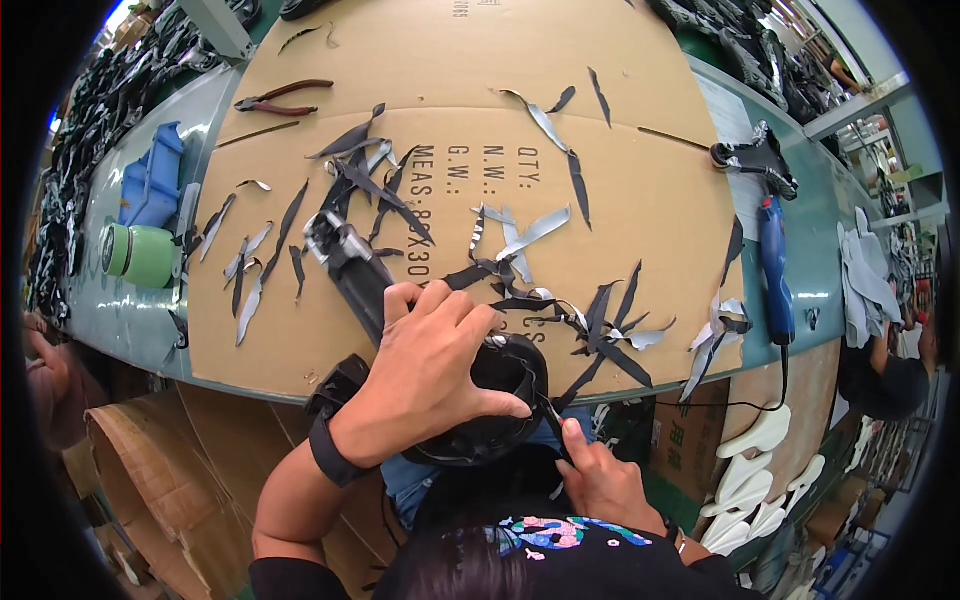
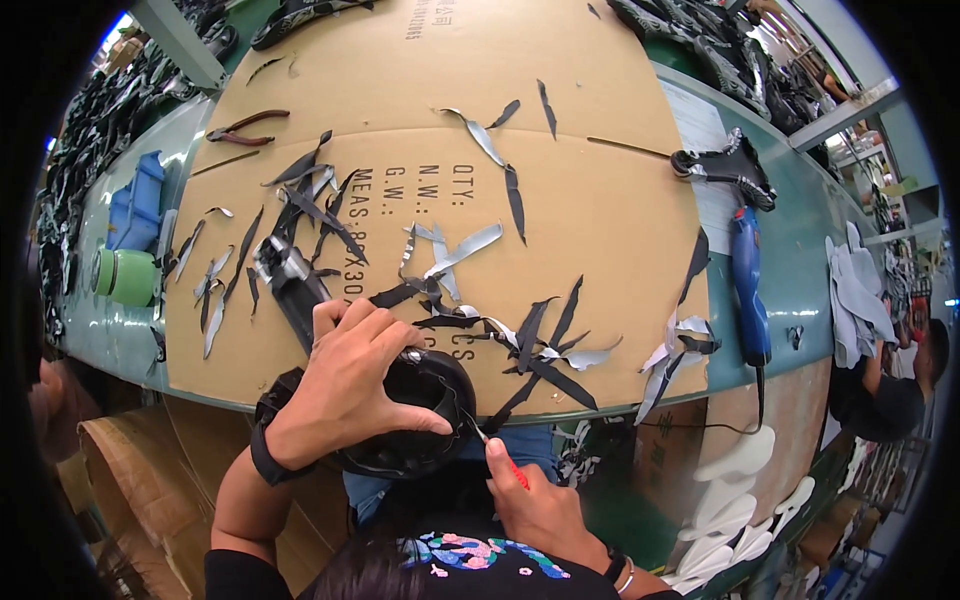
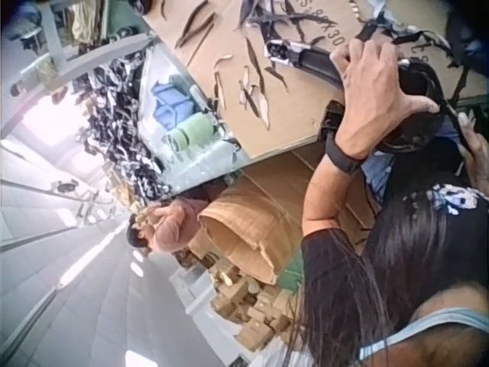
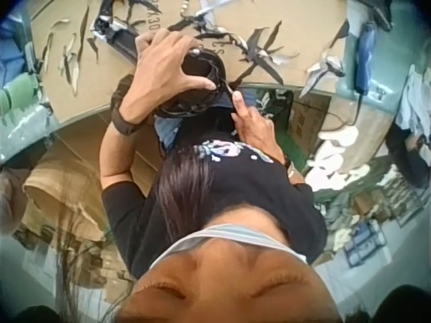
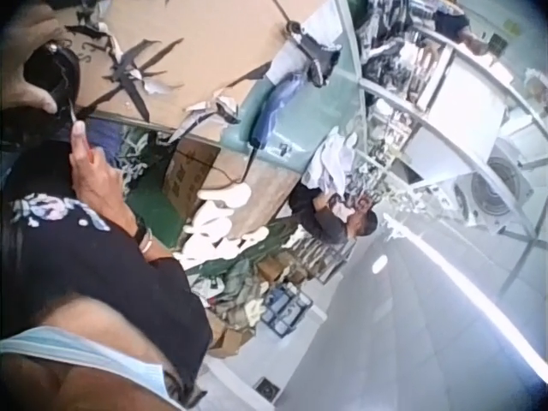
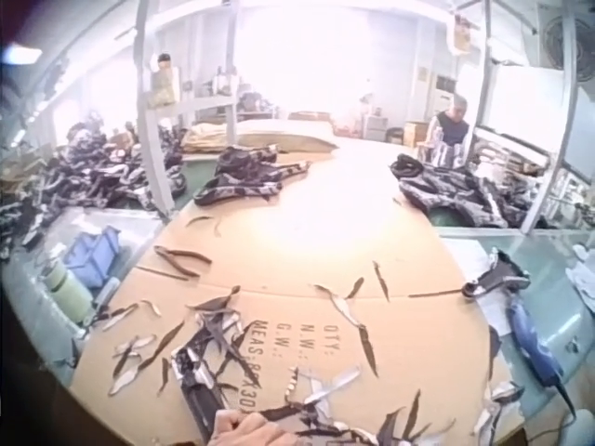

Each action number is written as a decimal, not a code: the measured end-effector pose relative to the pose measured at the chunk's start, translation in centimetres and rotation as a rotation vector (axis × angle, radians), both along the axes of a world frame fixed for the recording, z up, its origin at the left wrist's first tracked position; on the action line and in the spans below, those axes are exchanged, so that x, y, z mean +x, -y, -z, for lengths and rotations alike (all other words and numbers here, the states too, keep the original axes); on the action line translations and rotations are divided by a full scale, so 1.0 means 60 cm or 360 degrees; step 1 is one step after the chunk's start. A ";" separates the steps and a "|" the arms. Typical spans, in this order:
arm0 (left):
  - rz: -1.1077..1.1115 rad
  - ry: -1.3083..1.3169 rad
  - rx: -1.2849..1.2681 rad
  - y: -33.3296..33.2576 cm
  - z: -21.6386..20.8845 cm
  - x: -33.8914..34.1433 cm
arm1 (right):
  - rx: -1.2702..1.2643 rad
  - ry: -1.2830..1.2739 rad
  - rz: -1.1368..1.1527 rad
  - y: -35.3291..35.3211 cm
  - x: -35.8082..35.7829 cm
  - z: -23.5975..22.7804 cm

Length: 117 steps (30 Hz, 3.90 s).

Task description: The person trims excess material from the edges of bicycle seats using a utility knife. After finishing each seat, the person places it onto a pile on the assembly line and picks up another to repeat the process.

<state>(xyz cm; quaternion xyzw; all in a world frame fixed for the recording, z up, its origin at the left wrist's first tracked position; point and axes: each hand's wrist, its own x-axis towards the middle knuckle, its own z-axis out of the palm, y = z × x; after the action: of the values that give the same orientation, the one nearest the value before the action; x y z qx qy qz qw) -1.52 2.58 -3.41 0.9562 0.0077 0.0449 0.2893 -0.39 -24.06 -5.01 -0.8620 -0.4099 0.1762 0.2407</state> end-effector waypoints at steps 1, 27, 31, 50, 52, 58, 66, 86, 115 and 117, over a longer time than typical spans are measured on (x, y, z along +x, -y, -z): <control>-0.0038 -0.0026 0.0025 0.003 -0.004 -0.004 | 0.0188 -0.0122 0.0026 0.002 0.010 0.000; -0.0497 0.0257 0.0253 0.046 -0.048 0.049 | 0.0773 -0.0986 0.0455 -0.108 0.186 -0.040; -0.0136 0.0315 -0.0121 0.031 -0.005 0.069 | 0.0773 -0.0715 0.0177 -0.131 0.186 -0.030; -0.0342 0.0407 -0.0979 0.006 -0.004 0.057 | 0.0206 -0.0868 0.0392 -0.047 0.074 -0.062; -0.0362 0.0473 -0.1079 0.001 0.004 0.057 | 0.0131 -0.1076 0.0509 -0.045 0.056 -0.069; -0.0803 0.0369 -0.1244 -0.011 -0.017 0.057 | 0.0362 -0.0446 0.0306 -0.050 0.080 -0.058; -0.0343 -0.0796 -0.1102 -0.122 -0.056 0.034 | 0.0186 -0.0285 -0.0350 -0.115 0.213 -0.069; -0.1427 0.0364 -0.0778 0.105 -0.002 -0.106 | 0.0202 -0.1175 0.0312 -0.035 0.027 -0.047; -0.0273 -0.0457 -0.1324 -0.033 -0.079 -0.025 | 0.0991 0.0432 0.1560 0.071 0.386 -0.106; -0.0487 -0.0389 -0.1179 -0.097 -0.094 0.078 | 0.1131 0.0000 0.1123 0.045 0.392 -0.100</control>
<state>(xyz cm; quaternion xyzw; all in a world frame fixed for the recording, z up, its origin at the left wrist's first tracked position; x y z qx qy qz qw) 3.17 8.42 2.20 0.7736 0.1996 -0.0323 0.6006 23.11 -26.76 1.00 -0.8128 -0.1279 -0.0665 0.5644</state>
